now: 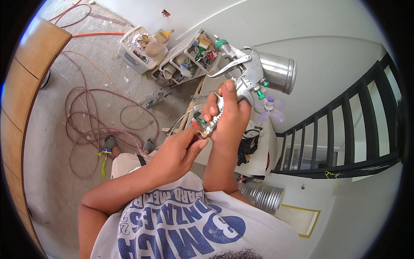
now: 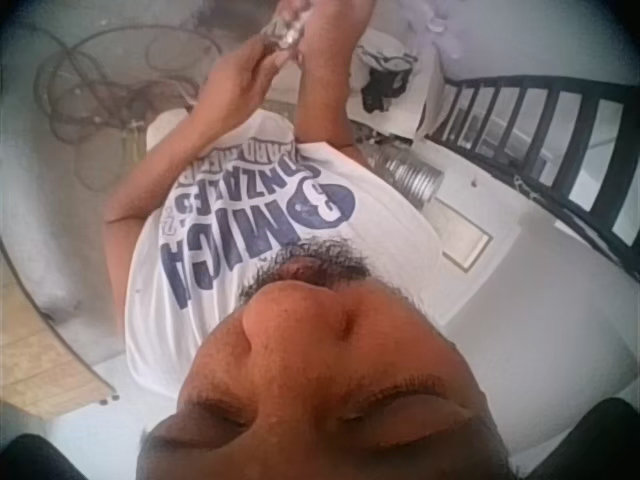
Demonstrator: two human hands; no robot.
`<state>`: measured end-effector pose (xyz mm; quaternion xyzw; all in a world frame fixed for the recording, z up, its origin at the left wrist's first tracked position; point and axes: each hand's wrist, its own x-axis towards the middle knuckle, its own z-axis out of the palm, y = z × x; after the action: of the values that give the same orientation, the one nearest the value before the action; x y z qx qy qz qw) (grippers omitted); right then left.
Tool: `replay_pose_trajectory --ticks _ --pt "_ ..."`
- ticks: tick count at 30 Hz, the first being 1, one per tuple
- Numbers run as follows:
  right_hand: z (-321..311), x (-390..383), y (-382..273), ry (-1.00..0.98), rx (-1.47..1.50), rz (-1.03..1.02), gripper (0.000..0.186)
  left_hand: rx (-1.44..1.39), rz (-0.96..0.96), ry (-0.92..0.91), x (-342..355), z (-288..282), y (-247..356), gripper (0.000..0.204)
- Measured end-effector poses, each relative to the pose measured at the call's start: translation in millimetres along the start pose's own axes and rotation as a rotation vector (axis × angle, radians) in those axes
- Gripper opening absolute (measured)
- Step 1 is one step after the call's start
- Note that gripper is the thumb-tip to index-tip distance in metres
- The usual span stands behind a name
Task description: The person retrieves pliers from a bag and uses them to adjust the nozzle of a spray gun. They then connect the spray gun to an air hose and proceed to spray paint a large, curved wooden panel.
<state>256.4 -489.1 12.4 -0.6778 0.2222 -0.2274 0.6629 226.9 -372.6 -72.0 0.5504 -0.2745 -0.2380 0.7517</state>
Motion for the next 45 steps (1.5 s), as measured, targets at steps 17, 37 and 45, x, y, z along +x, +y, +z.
replay_pose_trajectory --ticks 17,37,45 --pt "-17 -13 -13 -0.025 -0.018 0.005 0.036 -0.087 -0.036 -0.161 -8 10 5 0.015" --pt "-22 -15 -12 -0.007 0.002 -0.025 0.034 -0.049 -0.033 -0.185 -9 13 2 0.021" --pt "-19 -11 0 0.032 0.007 -0.010 0.034 0.045 -0.025 -0.155 -8 14 -7 0.022"
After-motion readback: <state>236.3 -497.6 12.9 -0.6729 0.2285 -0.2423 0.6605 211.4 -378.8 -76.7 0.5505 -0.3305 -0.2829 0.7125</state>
